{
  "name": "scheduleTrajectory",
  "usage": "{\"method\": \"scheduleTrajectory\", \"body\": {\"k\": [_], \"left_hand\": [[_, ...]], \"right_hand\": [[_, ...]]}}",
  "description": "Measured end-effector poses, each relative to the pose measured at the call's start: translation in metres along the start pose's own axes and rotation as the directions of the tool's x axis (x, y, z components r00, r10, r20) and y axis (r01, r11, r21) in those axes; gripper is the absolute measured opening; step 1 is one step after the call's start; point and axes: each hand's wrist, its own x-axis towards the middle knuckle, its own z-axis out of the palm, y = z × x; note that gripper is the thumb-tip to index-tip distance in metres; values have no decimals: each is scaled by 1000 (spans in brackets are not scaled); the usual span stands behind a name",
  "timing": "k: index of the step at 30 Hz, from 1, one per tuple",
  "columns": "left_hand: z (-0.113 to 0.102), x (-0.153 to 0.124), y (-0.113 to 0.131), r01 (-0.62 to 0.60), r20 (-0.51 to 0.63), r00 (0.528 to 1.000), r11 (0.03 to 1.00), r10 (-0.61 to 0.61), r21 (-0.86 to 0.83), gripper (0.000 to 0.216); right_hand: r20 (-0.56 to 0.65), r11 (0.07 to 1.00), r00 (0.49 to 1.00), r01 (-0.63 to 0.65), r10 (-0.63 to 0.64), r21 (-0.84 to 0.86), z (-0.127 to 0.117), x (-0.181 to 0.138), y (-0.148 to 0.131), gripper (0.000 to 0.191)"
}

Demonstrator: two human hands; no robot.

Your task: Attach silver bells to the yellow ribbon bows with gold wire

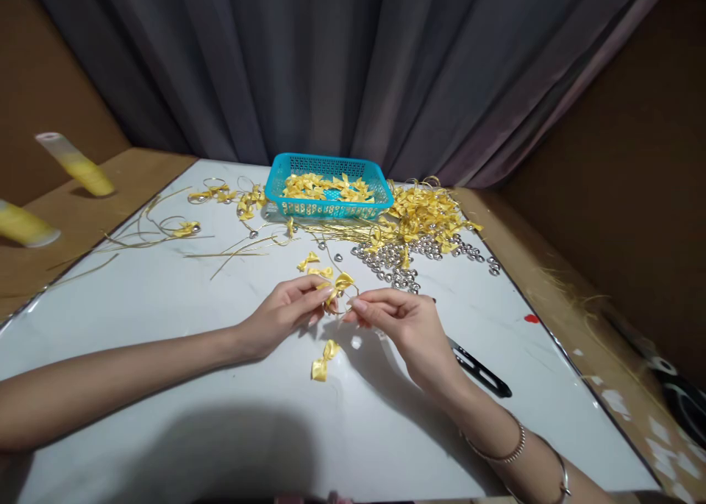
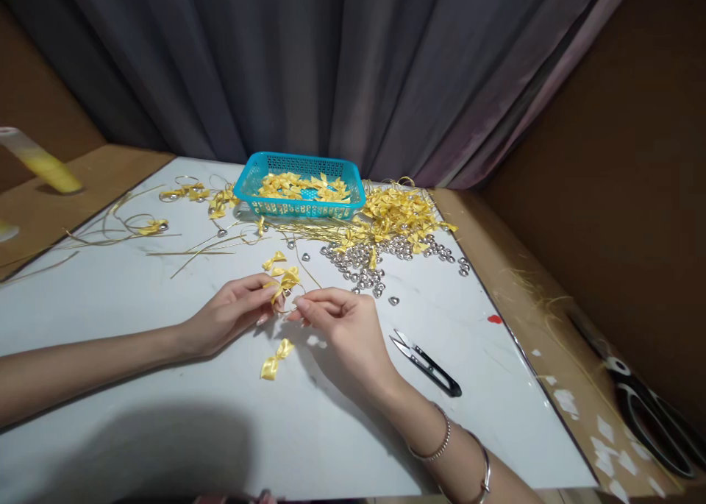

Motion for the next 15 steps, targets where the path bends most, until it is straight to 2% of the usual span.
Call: {"method": "scheduleTrajectory", "body": {"k": [15], "left_hand": [[0, -1, 3, 58, 77, 996, 991, -49, -121, 20]], "right_hand": [[16, 996, 998, 64, -63, -64, -2, 0, 0, 11]]}}
